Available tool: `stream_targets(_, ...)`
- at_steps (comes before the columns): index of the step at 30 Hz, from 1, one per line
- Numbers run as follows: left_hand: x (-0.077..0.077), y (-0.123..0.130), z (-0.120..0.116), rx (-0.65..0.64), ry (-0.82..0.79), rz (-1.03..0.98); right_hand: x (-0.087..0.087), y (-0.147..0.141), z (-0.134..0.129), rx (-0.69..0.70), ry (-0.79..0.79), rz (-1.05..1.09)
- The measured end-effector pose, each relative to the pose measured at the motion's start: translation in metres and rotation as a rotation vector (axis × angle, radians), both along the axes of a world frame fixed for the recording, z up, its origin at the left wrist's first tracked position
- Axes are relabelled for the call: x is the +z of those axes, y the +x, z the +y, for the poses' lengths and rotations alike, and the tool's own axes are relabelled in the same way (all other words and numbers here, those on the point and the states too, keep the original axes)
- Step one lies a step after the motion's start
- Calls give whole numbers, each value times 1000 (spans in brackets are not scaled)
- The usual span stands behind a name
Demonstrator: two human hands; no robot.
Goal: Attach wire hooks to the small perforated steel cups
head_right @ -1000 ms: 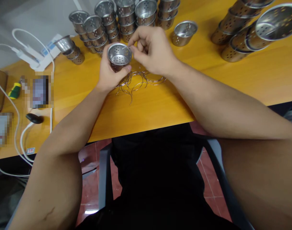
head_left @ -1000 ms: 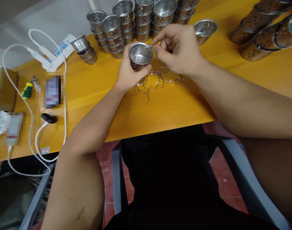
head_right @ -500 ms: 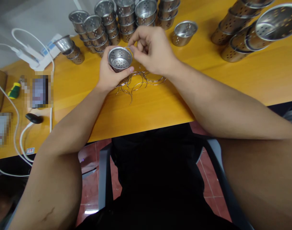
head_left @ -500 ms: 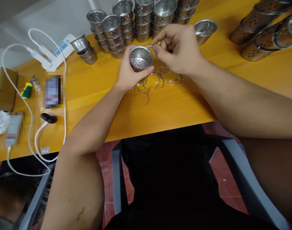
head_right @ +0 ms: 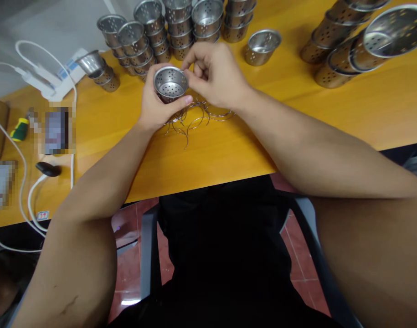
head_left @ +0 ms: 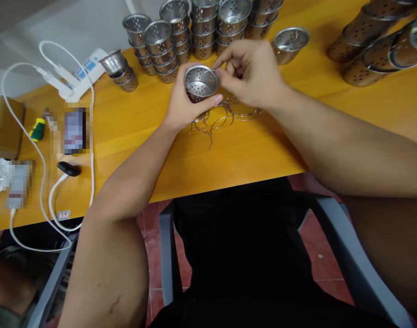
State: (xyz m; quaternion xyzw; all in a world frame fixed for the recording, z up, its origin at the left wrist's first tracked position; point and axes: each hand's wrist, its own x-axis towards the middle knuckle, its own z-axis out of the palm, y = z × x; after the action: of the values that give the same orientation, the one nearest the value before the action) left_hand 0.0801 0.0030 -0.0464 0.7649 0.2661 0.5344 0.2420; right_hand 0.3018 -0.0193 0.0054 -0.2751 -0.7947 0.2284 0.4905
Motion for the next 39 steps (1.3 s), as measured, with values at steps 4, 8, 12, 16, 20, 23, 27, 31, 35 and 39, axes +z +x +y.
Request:
stream_targets(4,1,1,-2,-1,-24,10,0,-2,-2,-21,-21,-9)
stream_targets(8,-1,2,-2,-37,4,21,1,-2,-3,-53,-30,-13)
stream_targets(12,3,4,-6,-45,-5,17,0,-2,-2,-84,-46,-16)
stream_targets(16,6,6,-11,-2,-49,39,0,-3,-3,-97,-49,-26)
stream_targets(20,6,5,-11,9,-41,55,0,-3,-4,-125,-66,-41)
stream_targets(23,6,4,-10,18,-40,70,0,-4,-4,-132,-59,-34)
stream_targets(27,7,3,-10,12,-48,79,1,-8,-8,-120,-73,-30)
stream_targets(31,10,4,-13,-15,-19,57,2,-12,-11,-93,-83,-8)
stream_targets(35,11,4,-15,-22,-23,67,-2,-13,-7,-84,-61,44)
stream_targets(39,7,3,-12,-11,-37,80,-5,-12,-2,-51,-68,64)
